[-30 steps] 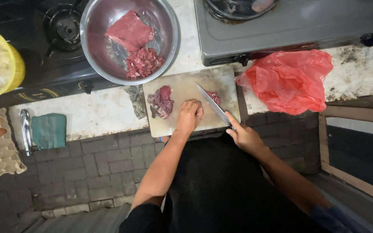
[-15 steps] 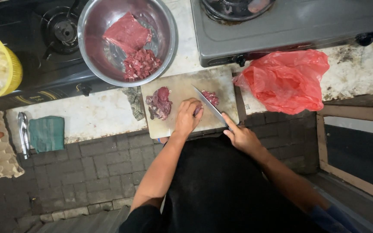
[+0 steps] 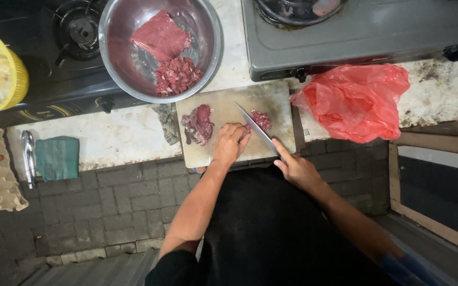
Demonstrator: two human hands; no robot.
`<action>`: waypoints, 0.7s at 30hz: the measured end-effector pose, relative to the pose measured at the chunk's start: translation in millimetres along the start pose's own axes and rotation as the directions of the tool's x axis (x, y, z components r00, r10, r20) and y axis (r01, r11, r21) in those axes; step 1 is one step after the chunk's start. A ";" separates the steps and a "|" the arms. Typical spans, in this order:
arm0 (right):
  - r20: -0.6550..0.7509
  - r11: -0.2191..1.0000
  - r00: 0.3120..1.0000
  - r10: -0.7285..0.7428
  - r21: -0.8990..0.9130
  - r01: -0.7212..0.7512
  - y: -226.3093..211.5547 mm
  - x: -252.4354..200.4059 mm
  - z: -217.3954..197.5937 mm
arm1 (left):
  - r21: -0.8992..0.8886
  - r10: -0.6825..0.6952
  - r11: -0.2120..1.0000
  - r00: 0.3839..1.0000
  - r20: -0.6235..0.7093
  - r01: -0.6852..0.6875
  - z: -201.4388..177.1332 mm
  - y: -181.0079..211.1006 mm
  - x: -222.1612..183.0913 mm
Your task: Dicing raw meat into small pieces on a wooden cutting board using a chef's knife.
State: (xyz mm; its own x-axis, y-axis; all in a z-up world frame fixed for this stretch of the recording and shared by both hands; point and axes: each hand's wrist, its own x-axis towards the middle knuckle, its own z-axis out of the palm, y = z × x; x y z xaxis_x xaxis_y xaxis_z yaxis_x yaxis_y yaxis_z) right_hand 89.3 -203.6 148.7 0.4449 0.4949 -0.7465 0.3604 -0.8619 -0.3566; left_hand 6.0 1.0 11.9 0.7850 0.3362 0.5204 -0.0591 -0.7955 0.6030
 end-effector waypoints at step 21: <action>-0.106 0.975 0.984 -0.143 -0.187 0.122 34.4 -10.4 26.0 | -0.034 -0.023 0.999 1.000 0.010 0.023 2.2 -4.9 -1.6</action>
State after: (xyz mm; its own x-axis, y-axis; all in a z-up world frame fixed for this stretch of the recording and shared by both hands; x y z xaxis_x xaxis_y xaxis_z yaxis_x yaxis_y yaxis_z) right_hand 75.7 -241.2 129.6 0.4727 0.6222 -0.6240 0.5589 -0.7592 -0.3335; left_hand 6.4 3.3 6.8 0.7920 0.3493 0.5008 -0.0618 -0.7701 0.6349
